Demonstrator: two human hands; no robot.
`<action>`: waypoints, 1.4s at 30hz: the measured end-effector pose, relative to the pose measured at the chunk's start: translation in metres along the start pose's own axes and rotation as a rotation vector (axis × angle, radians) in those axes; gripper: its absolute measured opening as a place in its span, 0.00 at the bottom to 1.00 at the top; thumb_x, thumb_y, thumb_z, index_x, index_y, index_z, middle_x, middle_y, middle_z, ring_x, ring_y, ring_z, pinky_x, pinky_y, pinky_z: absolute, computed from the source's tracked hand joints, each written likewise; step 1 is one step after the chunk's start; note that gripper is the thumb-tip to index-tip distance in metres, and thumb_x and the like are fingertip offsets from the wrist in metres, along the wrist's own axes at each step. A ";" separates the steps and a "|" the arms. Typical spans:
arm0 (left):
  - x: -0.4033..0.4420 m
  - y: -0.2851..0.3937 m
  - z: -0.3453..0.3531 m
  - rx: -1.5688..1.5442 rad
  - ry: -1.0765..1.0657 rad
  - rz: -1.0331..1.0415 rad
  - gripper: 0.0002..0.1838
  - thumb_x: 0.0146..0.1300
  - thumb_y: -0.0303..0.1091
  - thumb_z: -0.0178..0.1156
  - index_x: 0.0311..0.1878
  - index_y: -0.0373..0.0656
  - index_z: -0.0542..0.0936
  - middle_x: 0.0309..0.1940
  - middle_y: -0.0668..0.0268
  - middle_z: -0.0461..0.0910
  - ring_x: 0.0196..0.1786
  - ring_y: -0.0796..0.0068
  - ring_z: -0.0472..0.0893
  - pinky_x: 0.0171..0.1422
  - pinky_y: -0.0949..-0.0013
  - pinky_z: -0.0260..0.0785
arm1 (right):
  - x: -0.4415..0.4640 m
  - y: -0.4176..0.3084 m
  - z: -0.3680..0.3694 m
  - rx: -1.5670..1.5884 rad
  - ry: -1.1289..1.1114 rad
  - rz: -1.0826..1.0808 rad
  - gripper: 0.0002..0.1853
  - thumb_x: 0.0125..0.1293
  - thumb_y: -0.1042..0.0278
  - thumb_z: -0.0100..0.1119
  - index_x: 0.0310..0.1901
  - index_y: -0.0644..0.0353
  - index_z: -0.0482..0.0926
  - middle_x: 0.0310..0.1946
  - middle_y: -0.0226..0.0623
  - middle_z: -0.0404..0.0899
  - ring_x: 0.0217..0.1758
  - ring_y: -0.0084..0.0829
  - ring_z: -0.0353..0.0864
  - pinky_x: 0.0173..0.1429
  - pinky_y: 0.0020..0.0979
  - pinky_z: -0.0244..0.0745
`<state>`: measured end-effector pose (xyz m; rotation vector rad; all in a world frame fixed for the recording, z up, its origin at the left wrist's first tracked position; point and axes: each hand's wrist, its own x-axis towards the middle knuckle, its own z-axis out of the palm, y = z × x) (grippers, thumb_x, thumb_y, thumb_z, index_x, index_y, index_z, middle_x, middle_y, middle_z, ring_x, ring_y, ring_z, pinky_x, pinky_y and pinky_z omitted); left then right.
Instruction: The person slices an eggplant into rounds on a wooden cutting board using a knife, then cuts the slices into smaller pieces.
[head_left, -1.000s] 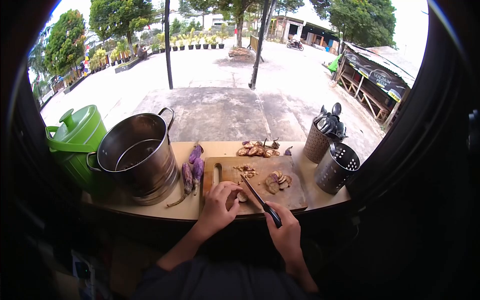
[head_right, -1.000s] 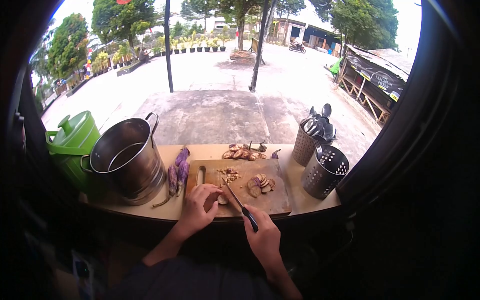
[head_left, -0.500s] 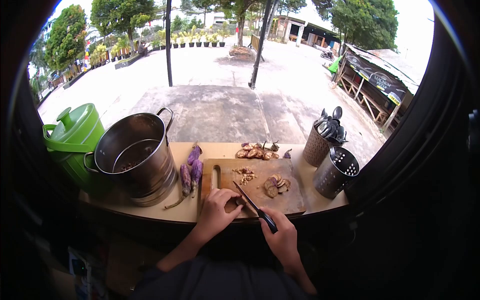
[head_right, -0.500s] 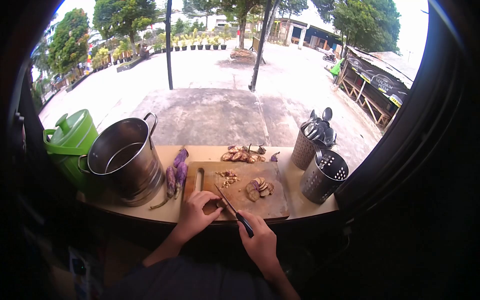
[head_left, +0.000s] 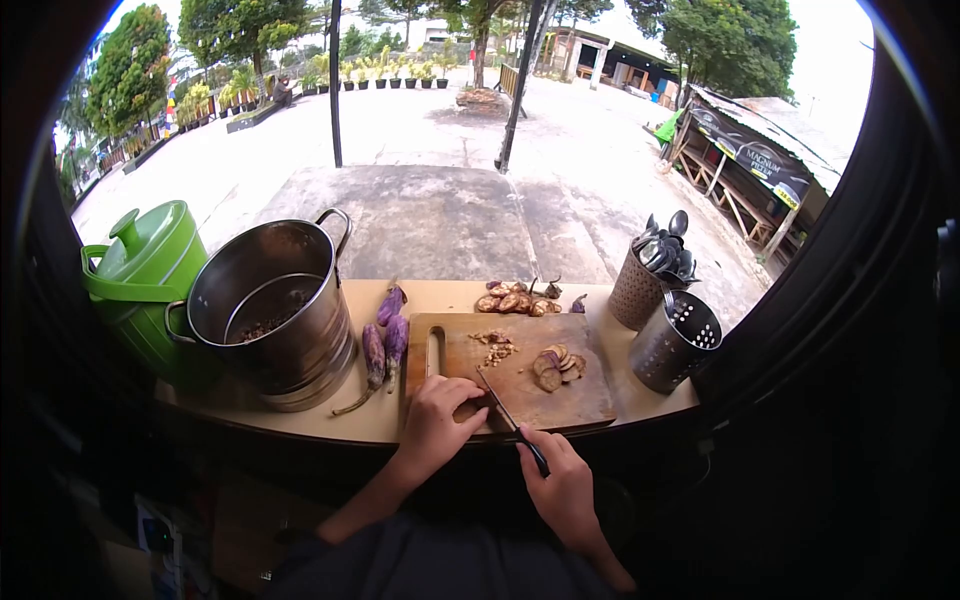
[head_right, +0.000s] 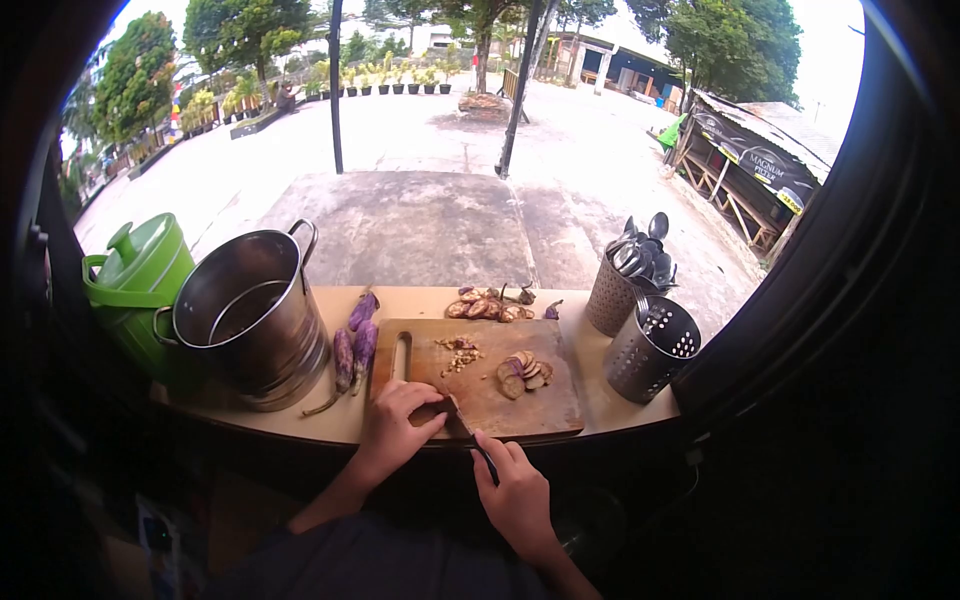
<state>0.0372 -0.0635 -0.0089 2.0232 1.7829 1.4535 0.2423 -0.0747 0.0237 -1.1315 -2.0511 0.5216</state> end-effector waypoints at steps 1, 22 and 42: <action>0.000 0.000 -0.001 0.001 -0.014 -0.022 0.12 0.52 0.30 0.74 0.41 0.40 0.87 0.44 0.63 0.87 0.51 0.60 0.82 0.60 0.60 0.74 | 0.000 0.000 0.002 0.000 0.000 -0.001 0.13 0.67 0.74 0.66 0.53 0.59 0.83 0.41 0.45 0.85 0.43 0.46 0.87 0.46 0.38 0.81; 0.000 -0.002 0.004 -0.020 0.014 -0.017 0.11 0.51 0.29 0.75 0.38 0.39 0.87 0.44 0.62 0.87 0.49 0.59 0.81 0.57 0.61 0.75 | 0.020 0.001 0.021 -0.055 0.024 -0.071 0.13 0.72 0.67 0.62 0.56 0.56 0.82 0.37 0.47 0.85 0.36 0.49 0.86 0.37 0.43 0.80; 0.012 -0.015 -0.015 -0.044 -0.151 0.077 0.11 0.56 0.35 0.74 0.41 0.44 0.88 0.43 0.66 0.87 0.49 0.63 0.82 0.58 0.60 0.72 | 0.022 -0.009 0.024 0.149 0.109 0.140 0.13 0.71 0.71 0.64 0.55 0.60 0.83 0.43 0.50 0.86 0.46 0.49 0.88 0.47 0.39 0.81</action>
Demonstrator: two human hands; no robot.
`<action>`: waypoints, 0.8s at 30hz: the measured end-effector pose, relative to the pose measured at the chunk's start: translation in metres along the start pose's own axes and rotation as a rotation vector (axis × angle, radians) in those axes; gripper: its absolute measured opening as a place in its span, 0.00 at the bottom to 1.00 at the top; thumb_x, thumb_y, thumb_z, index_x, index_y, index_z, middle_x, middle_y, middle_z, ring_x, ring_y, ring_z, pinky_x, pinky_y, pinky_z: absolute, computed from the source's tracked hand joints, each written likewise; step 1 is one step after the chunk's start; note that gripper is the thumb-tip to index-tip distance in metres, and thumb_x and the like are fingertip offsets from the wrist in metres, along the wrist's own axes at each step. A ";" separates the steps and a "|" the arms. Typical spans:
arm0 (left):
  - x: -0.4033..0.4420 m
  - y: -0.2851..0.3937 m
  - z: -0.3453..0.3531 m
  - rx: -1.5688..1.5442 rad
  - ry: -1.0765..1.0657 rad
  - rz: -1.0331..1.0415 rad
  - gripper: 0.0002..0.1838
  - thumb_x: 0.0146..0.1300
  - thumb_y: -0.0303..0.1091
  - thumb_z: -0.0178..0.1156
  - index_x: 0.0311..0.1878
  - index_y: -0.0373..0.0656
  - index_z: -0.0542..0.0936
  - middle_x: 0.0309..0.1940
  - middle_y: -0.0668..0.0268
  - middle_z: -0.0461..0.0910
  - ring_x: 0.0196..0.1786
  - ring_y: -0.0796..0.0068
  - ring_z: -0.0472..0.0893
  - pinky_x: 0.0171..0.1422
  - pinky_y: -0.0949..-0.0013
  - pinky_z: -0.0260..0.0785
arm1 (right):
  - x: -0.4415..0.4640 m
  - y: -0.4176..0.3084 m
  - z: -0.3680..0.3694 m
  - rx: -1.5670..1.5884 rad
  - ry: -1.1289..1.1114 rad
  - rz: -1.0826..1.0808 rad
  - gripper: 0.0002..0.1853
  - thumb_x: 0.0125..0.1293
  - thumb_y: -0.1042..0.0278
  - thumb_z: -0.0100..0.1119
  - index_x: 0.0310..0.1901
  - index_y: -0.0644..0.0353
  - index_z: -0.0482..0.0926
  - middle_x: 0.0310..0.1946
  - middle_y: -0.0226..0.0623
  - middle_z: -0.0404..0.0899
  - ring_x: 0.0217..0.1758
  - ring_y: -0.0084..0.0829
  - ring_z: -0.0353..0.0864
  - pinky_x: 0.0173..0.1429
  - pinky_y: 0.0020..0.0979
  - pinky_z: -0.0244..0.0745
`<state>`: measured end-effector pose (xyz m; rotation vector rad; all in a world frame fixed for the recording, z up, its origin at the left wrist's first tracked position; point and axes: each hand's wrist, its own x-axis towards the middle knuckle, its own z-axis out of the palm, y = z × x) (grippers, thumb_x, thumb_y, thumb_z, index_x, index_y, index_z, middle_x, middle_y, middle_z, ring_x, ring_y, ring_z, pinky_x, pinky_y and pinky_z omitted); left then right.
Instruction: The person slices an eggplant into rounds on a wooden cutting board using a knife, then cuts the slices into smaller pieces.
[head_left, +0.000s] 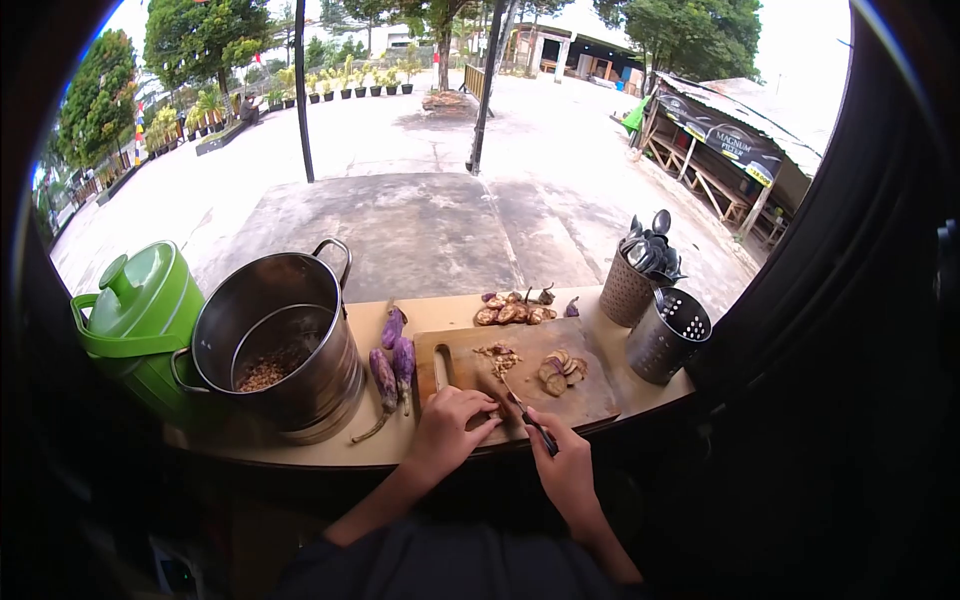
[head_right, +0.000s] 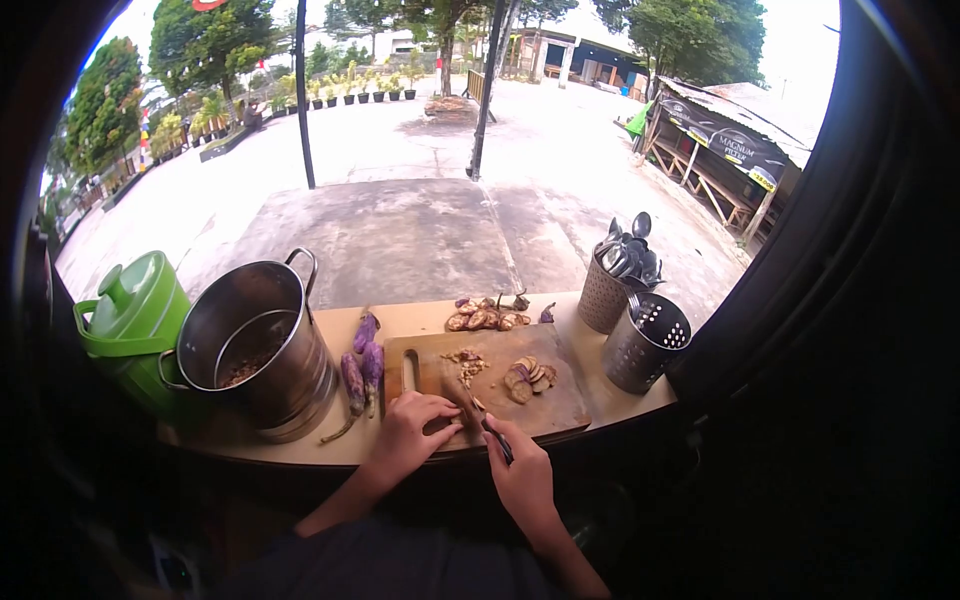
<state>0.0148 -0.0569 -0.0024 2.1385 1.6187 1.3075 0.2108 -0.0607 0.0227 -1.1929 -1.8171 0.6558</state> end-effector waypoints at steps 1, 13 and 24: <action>0.000 0.000 0.000 0.002 0.007 0.012 0.11 0.56 0.35 0.74 0.42 0.44 0.88 0.43 0.66 0.87 0.50 0.63 0.82 0.58 0.60 0.71 | -0.003 -0.004 -0.003 -0.003 0.003 0.003 0.13 0.71 0.71 0.64 0.55 0.60 0.83 0.43 0.50 0.86 0.46 0.49 0.88 0.47 0.39 0.81; -0.006 0.004 0.003 0.072 0.052 0.003 0.11 0.54 0.34 0.74 0.39 0.43 0.87 0.44 0.67 0.87 0.50 0.64 0.81 0.59 0.59 0.70 | -0.027 -0.012 -0.007 -0.006 -0.020 -0.034 0.12 0.69 0.75 0.65 0.52 0.67 0.82 0.43 0.50 0.87 0.47 0.42 0.89 0.50 0.32 0.81; -0.004 0.003 0.005 0.067 0.059 0.000 0.09 0.54 0.33 0.74 0.37 0.43 0.87 0.43 0.68 0.87 0.49 0.64 0.82 0.58 0.59 0.70 | -0.023 -0.012 -0.001 -0.039 -0.024 -0.039 0.11 0.69 0.75 0.65 0.52 0.67 0.82 0.43 0.52 0.86 0.47 0.47 0.89 0.48 0.35 0.81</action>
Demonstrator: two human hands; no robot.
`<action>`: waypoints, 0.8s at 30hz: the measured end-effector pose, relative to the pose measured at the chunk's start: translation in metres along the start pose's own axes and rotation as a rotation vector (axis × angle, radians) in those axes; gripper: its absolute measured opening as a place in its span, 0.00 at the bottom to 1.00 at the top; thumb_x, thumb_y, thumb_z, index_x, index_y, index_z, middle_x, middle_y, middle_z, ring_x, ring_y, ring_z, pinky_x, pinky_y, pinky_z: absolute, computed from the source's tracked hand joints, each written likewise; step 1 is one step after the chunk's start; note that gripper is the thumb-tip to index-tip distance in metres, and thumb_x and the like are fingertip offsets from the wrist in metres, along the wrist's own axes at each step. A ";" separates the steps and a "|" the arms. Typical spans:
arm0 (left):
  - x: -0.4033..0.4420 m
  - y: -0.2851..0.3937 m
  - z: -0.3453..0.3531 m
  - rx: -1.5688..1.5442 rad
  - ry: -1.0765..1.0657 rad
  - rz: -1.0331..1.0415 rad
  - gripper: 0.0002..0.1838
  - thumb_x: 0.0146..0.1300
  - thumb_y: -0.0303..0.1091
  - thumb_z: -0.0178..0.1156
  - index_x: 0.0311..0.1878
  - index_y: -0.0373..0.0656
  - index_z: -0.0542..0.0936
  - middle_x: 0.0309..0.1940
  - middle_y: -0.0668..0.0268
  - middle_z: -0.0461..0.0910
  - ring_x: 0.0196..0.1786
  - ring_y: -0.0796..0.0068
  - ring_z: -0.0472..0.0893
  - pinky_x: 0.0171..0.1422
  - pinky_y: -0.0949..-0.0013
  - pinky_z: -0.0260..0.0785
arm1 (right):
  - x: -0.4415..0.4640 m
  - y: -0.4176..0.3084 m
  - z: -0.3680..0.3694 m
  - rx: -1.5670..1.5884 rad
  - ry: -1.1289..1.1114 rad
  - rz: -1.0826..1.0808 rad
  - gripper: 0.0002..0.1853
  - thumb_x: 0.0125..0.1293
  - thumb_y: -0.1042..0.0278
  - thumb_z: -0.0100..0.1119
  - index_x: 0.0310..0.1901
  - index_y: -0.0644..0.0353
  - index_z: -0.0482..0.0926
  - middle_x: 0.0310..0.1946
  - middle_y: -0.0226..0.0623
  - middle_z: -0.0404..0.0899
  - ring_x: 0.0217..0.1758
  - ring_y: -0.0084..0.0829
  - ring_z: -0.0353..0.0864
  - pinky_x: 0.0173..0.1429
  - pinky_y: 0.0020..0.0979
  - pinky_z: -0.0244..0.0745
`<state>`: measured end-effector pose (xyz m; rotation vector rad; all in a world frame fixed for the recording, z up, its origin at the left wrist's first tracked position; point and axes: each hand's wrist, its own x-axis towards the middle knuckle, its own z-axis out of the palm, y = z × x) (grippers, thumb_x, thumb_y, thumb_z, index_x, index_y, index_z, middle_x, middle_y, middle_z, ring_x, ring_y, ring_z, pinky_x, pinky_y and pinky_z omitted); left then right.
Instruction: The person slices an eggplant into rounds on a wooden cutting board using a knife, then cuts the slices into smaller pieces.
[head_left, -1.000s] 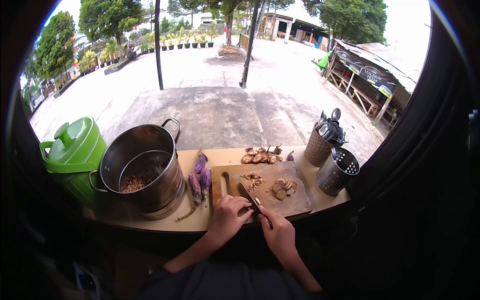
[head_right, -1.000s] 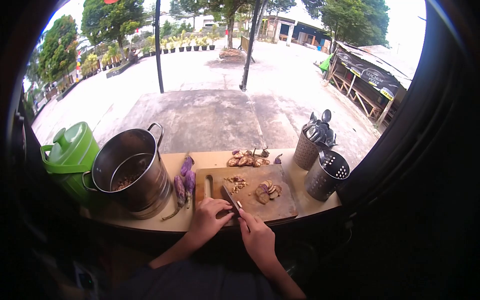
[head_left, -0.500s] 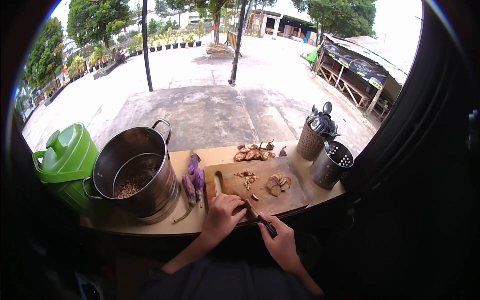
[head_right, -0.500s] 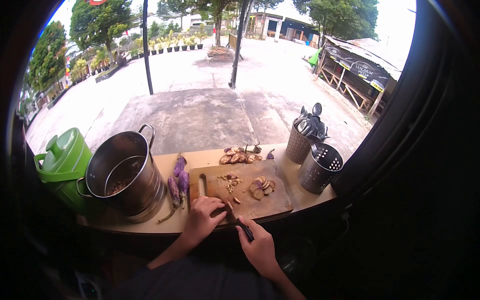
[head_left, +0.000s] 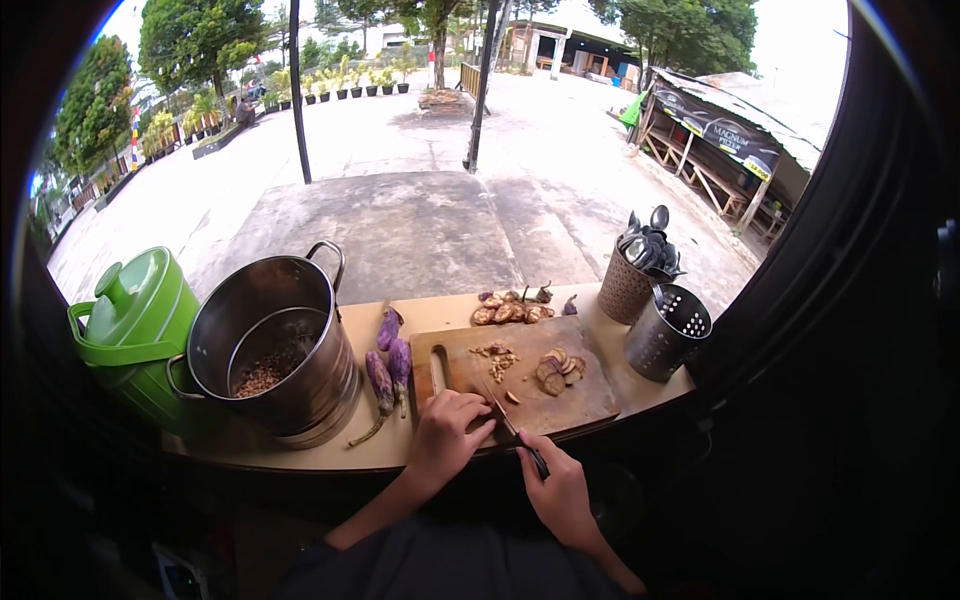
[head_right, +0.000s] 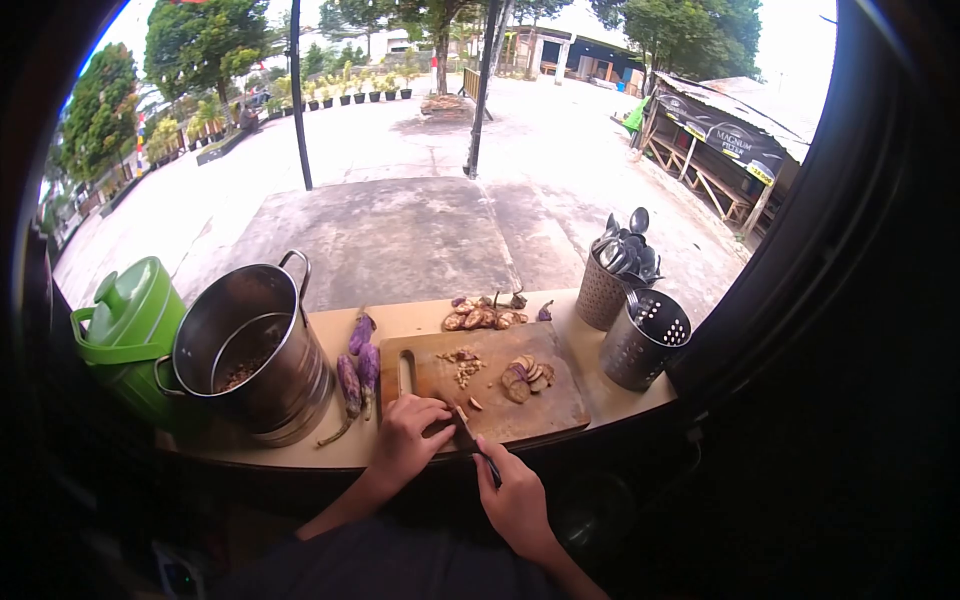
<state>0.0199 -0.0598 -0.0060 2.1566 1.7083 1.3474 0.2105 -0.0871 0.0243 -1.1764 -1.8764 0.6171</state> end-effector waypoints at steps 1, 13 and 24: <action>0.000 0.000 0.000 -0.008 -0.001 0.001 0.09 0.54 0.33 0.74 0.37 0.43 0.87 0.43 0.68 0.87 0.49 0.64 0.82 0.58 0.60 0.70 | 0.002 0.000 0.001 0.001 -0.001 -0.001 0.11 0.69 0.75 0.65 0.52 0.67 0.82 0.43 0.52 0.86 0.47 0.47 0.89 0.48 0.35 0.81; 0.000 0.001 0.000 -0.005 0.009 -0.006 0.10 0.54 0.34 0.74 0.37 0.42 0.87 0.43 0.68 0.87 0.49 0.64 0.81 0.57 0.60 0.70 | 0.018 0.004 0.013 -0.081 -0.031 0.023 0.13 0.70 0.71 0.65 0.54 0.62 0.83 0.44 0.50 0.86 0.47 0.50 0.87 0.47 0.38 0.82; 0.000 0.001 -0.001 0.002 0.002 -0.008 0.09 0.55 0.35 0.74 0.37 0.43 0.87 0.44 0.68 0.87 0.50 0.64 0.81 0.58 0.60 0.69 | 0.008 0.010 0.009 -0.261 -0.014 -0.124 0.16 0.71 0.64 0.63 0.58 0.50 0.83 0.34 0.42 0.84 0.34 0.46 0.86 0.36 0.43 0.80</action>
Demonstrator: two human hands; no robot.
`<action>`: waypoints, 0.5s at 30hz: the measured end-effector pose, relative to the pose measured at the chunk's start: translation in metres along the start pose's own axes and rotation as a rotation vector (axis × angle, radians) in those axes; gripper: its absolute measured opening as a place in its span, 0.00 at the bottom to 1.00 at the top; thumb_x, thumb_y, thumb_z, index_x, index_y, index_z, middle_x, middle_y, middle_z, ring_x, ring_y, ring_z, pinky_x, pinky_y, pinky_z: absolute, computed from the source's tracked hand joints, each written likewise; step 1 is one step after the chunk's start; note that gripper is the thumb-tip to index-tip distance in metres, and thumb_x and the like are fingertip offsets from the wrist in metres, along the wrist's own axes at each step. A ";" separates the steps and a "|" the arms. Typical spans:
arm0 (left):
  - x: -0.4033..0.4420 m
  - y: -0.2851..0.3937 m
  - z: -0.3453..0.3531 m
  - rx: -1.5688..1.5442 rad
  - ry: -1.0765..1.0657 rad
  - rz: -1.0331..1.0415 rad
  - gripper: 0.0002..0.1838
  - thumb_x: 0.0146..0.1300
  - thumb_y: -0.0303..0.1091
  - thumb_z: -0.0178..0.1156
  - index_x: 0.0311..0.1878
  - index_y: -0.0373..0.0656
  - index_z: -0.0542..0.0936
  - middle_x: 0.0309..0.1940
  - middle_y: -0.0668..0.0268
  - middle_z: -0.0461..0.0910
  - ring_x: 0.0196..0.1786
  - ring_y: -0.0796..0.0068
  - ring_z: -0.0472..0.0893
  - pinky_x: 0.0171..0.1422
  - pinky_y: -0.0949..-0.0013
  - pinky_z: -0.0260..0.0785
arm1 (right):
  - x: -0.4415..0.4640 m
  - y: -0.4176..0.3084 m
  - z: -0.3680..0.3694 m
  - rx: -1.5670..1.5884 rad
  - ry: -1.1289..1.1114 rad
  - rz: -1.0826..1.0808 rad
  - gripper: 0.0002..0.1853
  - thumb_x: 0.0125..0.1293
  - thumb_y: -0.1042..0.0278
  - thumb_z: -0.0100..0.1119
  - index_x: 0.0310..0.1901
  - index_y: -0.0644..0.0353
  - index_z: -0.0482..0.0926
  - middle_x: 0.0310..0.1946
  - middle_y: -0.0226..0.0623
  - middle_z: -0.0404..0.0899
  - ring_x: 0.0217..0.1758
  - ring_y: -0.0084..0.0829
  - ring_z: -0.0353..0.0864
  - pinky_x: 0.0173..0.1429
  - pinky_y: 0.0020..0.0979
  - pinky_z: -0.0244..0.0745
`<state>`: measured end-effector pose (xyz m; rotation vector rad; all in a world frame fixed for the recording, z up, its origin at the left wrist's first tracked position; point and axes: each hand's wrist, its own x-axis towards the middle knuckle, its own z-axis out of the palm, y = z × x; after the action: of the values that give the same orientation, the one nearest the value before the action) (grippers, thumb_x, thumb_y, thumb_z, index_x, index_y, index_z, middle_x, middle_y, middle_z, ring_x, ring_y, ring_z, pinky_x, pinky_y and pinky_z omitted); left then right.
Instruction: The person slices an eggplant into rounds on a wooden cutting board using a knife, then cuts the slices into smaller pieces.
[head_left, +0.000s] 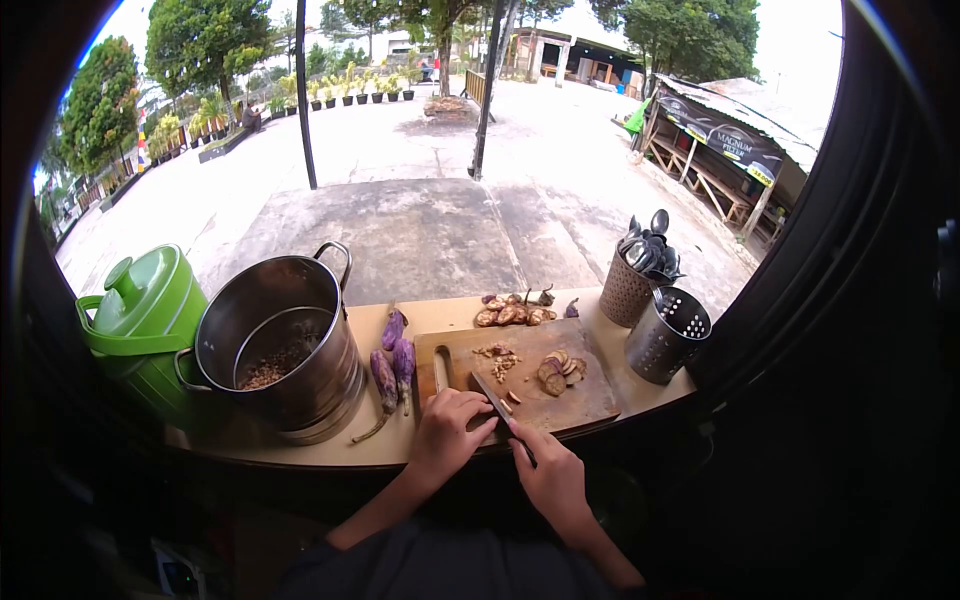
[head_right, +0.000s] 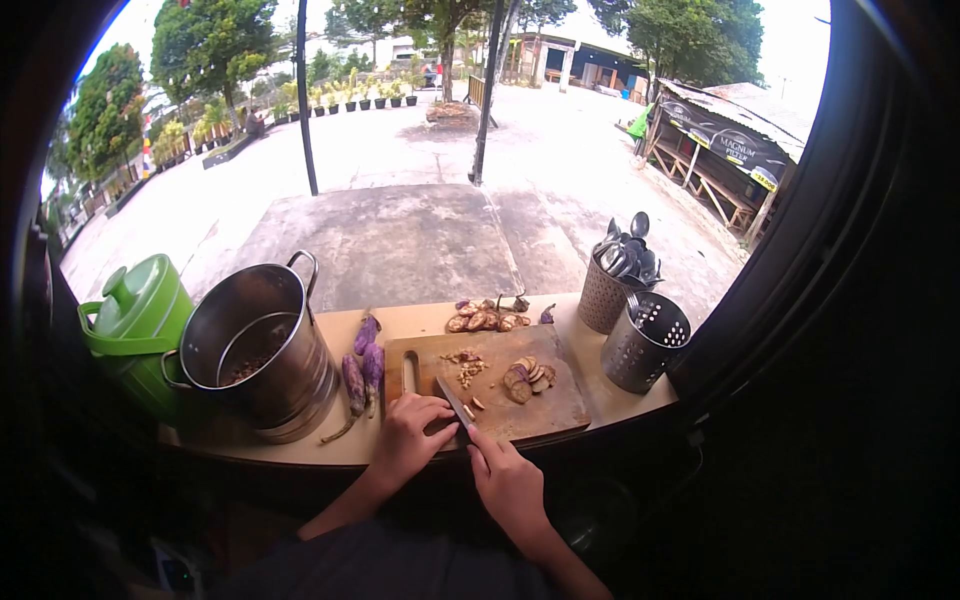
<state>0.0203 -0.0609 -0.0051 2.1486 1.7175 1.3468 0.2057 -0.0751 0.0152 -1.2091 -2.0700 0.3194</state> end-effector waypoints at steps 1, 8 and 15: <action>0.000 0.000 0.000 0.004 -0.002 0.000 0.10 0.55 0.35 0.74 0.38 0.43 0.87 0.44 0.68 0.87 0.50 0.64 0.81 0.58 0.60 0.69 | 0.001 0.002 0.001 0.000 0.001 0.001 0.16 0.71 0.64 0.63 0.58 0.50 0.83 0.34 0.42 0.84 0.34 0.46 0.86 0.36 0.43 0.80; 0.002 0.003 -0.002 -0.018 0.002 0.002 0.11 0.55 0.37 0.75 0.39 0.44 0.87 0.44 0.68 0.87 0.50 0.64 0.82 0.58 0.60 0.69 | 0.006 0.007 -0.003 0.202 0.051 0.108 0.15 0.70 0.67 0.64 0.57 0.56 0.83 0.43 0.47 0.87 0.45 0.48 0.87 0.46 0.41 0.82; -0.001 -0.003 0.001 -0.025 0.002 -0.001 0.13 0.53 0.35 0.75 0.40 0.44 0.86 0.43 0.67 0.86 0.51 0.63 0.82 0.59 0.59 0.70 | -0.004 0.002 -0.015 0.307 0.035 0.107 0.14 0.70 0.70 0.65 0.56 0.58 0.82 0.45 0.47 0.86 0.49 0.47 0.87 0.49 0.39 0.82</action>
<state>0.0185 -0.0606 -0.0082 2.1339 1.6925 1.3630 0.2186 -0.0791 0.0226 -1.1297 -1.8478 0.6361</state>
